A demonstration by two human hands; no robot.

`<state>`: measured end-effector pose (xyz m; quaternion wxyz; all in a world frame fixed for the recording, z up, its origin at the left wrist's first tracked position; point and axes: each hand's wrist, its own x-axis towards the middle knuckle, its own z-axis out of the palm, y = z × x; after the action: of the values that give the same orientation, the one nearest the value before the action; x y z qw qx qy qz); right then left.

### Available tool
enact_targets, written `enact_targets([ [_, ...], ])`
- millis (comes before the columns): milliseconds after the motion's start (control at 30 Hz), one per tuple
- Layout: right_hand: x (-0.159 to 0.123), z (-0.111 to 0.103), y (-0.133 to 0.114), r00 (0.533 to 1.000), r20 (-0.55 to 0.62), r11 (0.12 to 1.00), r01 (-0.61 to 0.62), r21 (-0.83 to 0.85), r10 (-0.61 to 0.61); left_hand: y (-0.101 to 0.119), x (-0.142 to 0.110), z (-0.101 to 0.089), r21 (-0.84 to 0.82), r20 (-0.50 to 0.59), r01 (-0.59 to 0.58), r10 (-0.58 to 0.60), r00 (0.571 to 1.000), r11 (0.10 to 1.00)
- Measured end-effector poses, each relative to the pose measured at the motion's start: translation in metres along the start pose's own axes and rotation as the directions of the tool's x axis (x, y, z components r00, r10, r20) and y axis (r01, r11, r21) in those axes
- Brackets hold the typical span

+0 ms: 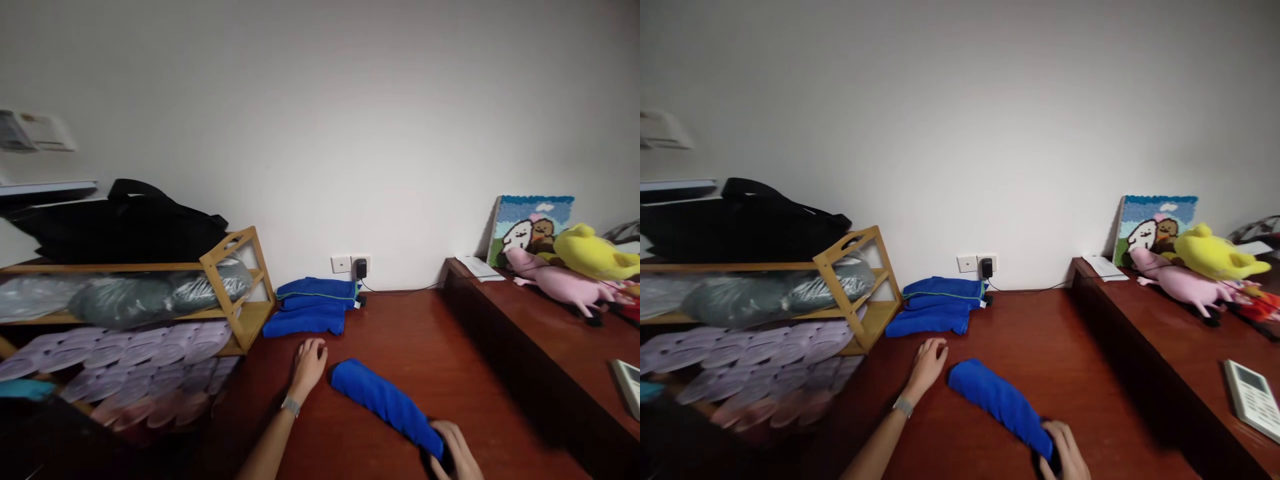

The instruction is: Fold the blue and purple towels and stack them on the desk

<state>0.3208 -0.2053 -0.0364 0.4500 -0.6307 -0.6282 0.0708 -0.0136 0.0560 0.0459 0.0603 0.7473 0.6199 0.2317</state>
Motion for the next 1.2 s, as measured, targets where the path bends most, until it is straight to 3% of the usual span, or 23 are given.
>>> enact_targets([
  [100,-0.001,-0.013,-0.013,0.981,0.131,0.989,0.148,-0.010,-0.145,0.031,-0.061,-0.008,-0.273,-0.126,-0.181,0.152,0.980,0.945],
  [200,0.000,-0.020,-0.027,0.963,0.188,0.981,0.190,0.037,-0.194,0.079,-0.115,-0.019,-0.388,-0.178,-0.321,0.272,0.946,0.864],
  [367,0.006,-0.023,-0.037,0.984,0.144,0.982,0.084,0.167,-0.109,0.170,-0.164,-0.022,-0.376,0.052,-0.416,0.467,0.883,0.828],
  [467,0.013,-0.026,-0.034,0.989,0.143,0.960,0.000,0.281,-0.042,0.209,-0.172,-0.010,-0.299,0.220,-0.379,0.450,0.866,0.876],
  [533,0.019,-0.029,-0.030,0.986,0.163,0.903,-0.095,0.419,0.029,0.223,-0.175,-0.001,-0.245,0.299,-0.324,0.389,0.871,0.914],
  [600,0.027,-0.032,-0.026,0.970,0.194,0.763,-0.236,0.602,0.147,0.226,-0.178,0.006,-0.217,0.326,-0.263,0.323,0.888,0.940],
  [700,0.037,-0.030,-0.027,0.903,0.272,0.484,-0.412,0.772,0.333,0.217,-0.185,0.014,-0.253,0.287,-0.208,0.279,0.916,0.945],
  [767,0.040,-0.024,-0.033,0.878,0.288,0.396,-0.438,0.807,0.383,0.207,-0.189,0.019,-0.358,0.237,-0.166,0.261,0.936,0.919],
  [867,0.042,-0.013,-0.047,0.882,0.262,0.434,-0.429,0.792,0.392,0.193,-0.195,0.024,-0.533,0.196,-0.077,0.212,0.958,0.843],
  [1000,0.042,-0.003,-0.054,0.881,0.238,0.577,-0.452,0.681,0.409,0.180,-0.203,0.025,-0.645,0.166,-0.017,0.162,0.973,0.764],
  [1200,0.030,-0.009,-0.047,0.881,0.204,0.733,-0.470,0.491,0.428,0.163,-0.223,0.017,-0.796,0.100,0.088,-0.013,0.995,0.598],
])
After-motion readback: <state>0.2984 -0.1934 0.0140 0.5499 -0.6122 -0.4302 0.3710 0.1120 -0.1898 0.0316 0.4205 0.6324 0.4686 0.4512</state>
